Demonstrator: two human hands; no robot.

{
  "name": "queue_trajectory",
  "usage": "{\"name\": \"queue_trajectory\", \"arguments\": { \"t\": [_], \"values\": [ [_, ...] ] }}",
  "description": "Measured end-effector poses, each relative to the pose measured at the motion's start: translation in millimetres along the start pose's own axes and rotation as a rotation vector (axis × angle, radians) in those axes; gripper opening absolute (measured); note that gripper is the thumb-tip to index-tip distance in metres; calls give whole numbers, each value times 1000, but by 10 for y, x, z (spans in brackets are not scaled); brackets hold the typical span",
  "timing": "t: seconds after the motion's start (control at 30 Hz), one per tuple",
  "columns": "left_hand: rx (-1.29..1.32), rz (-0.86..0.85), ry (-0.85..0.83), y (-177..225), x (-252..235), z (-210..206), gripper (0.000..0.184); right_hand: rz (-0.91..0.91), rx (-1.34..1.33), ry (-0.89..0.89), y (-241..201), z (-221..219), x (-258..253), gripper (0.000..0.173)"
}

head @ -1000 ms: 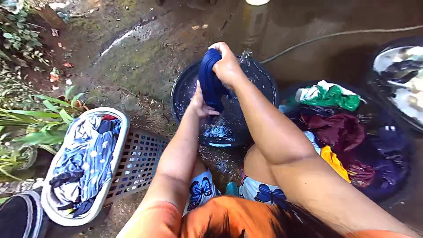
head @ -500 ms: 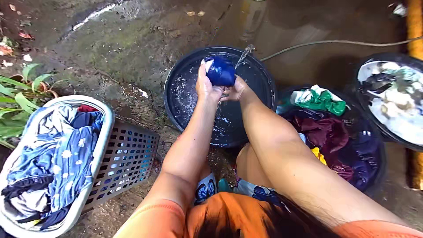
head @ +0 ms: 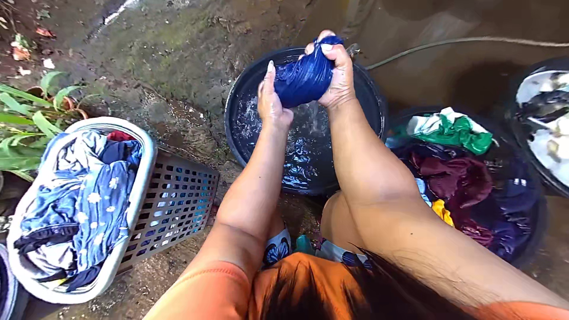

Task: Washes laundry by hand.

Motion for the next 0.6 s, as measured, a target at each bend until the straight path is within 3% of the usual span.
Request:
{"name": "queue_trajectory", "arguments": {
  "t": [0.03, 0.1, 0.2, 0.27, 0.37, 0.47, 0.6],
  "values": [
    [-3, -173, -3, 69, -33, 1, 26, -121, 24, 96, 39, -12, 73, 11],
    [-115, -430, -151, 172, 5, -64, 16, -399, 33, 247, 148, -6, 169, 39],
    [-492, -608, -561, 197, 292, -237, 17, -641, 11, 138, 242, -6, 270, 60],
    [-758, -681, -822, 145, 564, -316, 13, -701, 117, 31, 169, -10, 347, 48],
    [-1080, -727, -1053, 1, 918, -172, 12, -746, 634, -111, 104, -41, 465, 30],
    [-1320, -743, -1227, -233, 1195, 219, 11, -836, 1134, -435, 319, -143, 681, 38],
    [-1510, -762, -1373, -526, 1407, 660, 8, -887, 1240, -634, 704, -186, 1002, 30]
  ]
}}
Point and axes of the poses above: each hand's wrist, its own x-axis away from the middle knuckle, its own z-axis out of the back of the hand, y = z × x, the point moved 4 cm from there along -x, towards the middle knuckle, and after that the axes turned 15 degrees about x, right-handed, at the moved point
